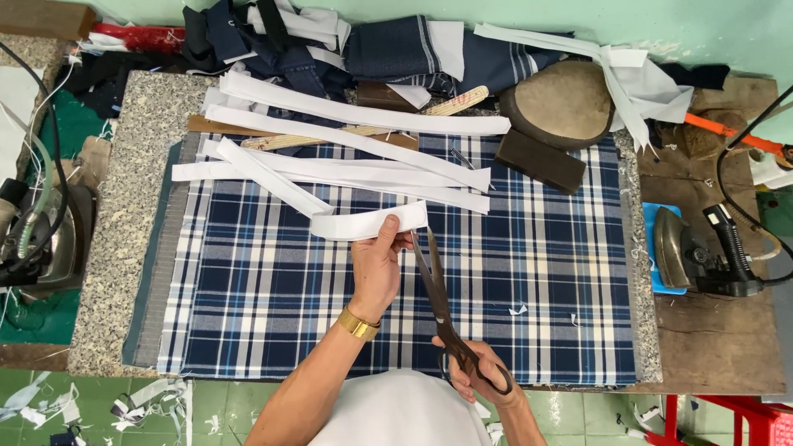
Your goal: The person repeatedly picks up white fabric strips, folds them, and cuts them into shorter pieces using scissors. The cut pieces are placed on a plaid-covered worktable. The person continues this process for multiple strips throughout the clip.
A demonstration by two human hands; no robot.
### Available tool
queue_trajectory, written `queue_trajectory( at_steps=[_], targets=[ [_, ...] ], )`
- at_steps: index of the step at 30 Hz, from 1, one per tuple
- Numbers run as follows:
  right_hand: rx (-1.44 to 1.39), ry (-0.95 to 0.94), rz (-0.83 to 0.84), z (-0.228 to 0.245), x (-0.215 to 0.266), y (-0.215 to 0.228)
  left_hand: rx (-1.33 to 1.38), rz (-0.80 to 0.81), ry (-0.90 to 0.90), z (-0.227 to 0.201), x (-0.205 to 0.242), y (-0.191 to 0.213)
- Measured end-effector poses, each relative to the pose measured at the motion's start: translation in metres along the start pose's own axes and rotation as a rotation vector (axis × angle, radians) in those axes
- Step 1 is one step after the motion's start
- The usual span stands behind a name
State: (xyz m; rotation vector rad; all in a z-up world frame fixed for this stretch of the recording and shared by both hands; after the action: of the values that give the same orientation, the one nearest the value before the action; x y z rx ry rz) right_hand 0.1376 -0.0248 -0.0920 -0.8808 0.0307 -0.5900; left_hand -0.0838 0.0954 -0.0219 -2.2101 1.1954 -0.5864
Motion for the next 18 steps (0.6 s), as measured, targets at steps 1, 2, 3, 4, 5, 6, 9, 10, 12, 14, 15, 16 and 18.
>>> queue_trajectory(
  at_steps=[1, 2, 3, 4, 5, 6, 9, 10, 12, 14, 15, 16, 18],
  targets=[
    [0.0, 0.002, -0.001, -0.001, -0.001, 0.001, 0.0, 0.002, 0.001, 0.003, 0.0, 0.001],
    [-0.011, 0.003, 0.008, -0.002, -0.002, 0.002, 0.038, 0.002, 0.034, 0.009, 0.001, 0.002],
    [-0.023, 0.005, 0.017, -0.003, -0.003, 0.002, 0.076, 0.002, 0.066, 0.014, 0.002, 0.003],
    [-0.023, 0.008, 0.017, -0.002, -0.005, 0.002, 0.076, 0.005, 0.066, 0.015, 0.004, 0.002],
    [-0.025, 0.025, 0.03, -0.001, -0.008, 0.0, 0.085, -0.009, 0.09, 0.018, 0.006, 0.003],
    [-0.029, 0.041, 0.042, 0.0, -0.009, -0.001, 0.094, -0.024, 0.116, 0.021, 0.009, 0.004],
    [-0.1, 0.088, 0.08, -0.002, -0.018, -0.002, 0.1, -0.015, 0.122, 0.027, 0.014, 0.004],
    [-0.1, 0.089, 0.079, -0.004, -0.019, -0.002, 0.099, -0.013, 0.124, 0.028, 0.015, 0.003],
    [-0.144, 0.124, 0.075, -0.004, -0.023, 0.0, 0.119, -0.012, 0.118, 0.028, 0.017, 0.001],
    [-0.11, 0.132, 0.025, 0.004, -0.021, -0.002, 0.13, -0.023, 0.129, 0.028, 0.017, 0.002],
    [-0.077, 0.138, -0.024, 0.008, -0.021, -0.001, 0.142, -0.036, 0.14, 0.029, 0.017, 0.003],
    [-0.077, 0.139, -0.024, 0.007, -0.02, 0.002, 0.142, -0.035, 0.139, 0.028, 0.017, 0.002],
    [-0.095, 0.155, -0.035, 0.004, -0.018, 0.008, 0.138, -0.08, 0.177, 0.031, 0.019, 0.005]
  ],
)
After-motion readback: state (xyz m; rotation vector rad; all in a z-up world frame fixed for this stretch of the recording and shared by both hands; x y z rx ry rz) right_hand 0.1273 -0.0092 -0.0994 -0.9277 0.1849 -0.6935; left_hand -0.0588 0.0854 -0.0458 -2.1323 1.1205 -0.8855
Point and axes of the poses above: each hand's wrist, its own x-axis away from the middle knuckle, its own y-axis out of the back of the hand, z = x × y, the point moved 9 cm from there along -x, towards the middle knuckle, and after that the axes turned 7 degrees about -y, right-handed, at the moved point
